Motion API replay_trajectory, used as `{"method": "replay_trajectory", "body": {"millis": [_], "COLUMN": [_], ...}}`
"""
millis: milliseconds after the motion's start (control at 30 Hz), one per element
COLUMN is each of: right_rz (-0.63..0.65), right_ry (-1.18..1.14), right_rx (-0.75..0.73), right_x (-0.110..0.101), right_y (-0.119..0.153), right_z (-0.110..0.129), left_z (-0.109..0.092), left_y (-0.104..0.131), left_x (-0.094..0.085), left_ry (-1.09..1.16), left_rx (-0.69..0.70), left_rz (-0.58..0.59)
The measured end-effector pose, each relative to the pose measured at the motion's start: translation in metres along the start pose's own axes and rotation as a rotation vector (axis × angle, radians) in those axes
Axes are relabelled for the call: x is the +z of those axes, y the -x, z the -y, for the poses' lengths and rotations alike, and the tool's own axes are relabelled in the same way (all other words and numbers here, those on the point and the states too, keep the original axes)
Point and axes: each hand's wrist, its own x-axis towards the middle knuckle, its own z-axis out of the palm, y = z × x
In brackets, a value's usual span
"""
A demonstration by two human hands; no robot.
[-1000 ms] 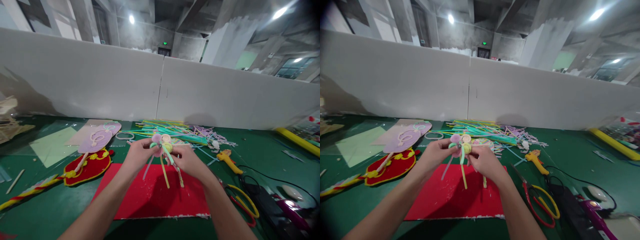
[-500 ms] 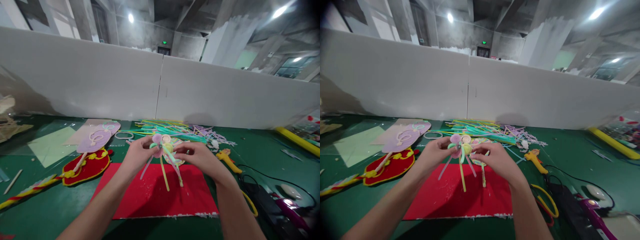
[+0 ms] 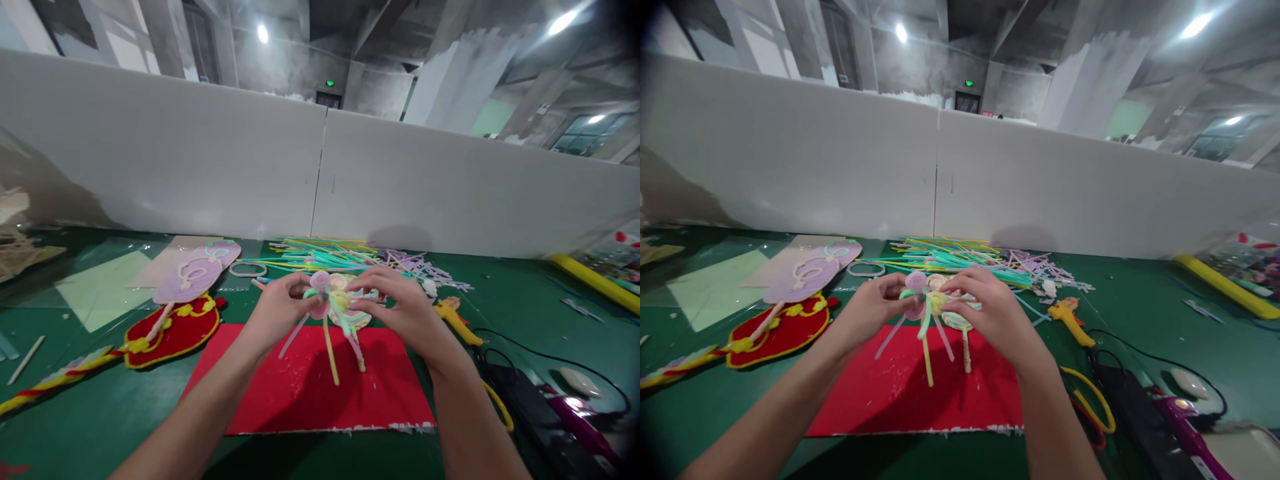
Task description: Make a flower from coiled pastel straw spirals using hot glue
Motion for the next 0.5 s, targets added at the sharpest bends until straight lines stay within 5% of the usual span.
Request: {"method": "replay_trajectory", "body": {"millis": [267,500], "right_rz": [0.064,0.014], "right_ry": [-0.014,0.011], "right_rx": [-0.165,-0.108], "right_x": [0.011,0.024], "right_y": [0.0,-0.003], "right_z": [0.002,0.0], "left_z": [0.003,0.011], "left_y": [0.002,0.006], "left_x": [0.005,0.005], "left_ry": [-0.001,-0.224], "left_rx": [0.018,0.12], "left_rz": [0.104,0.157]}}
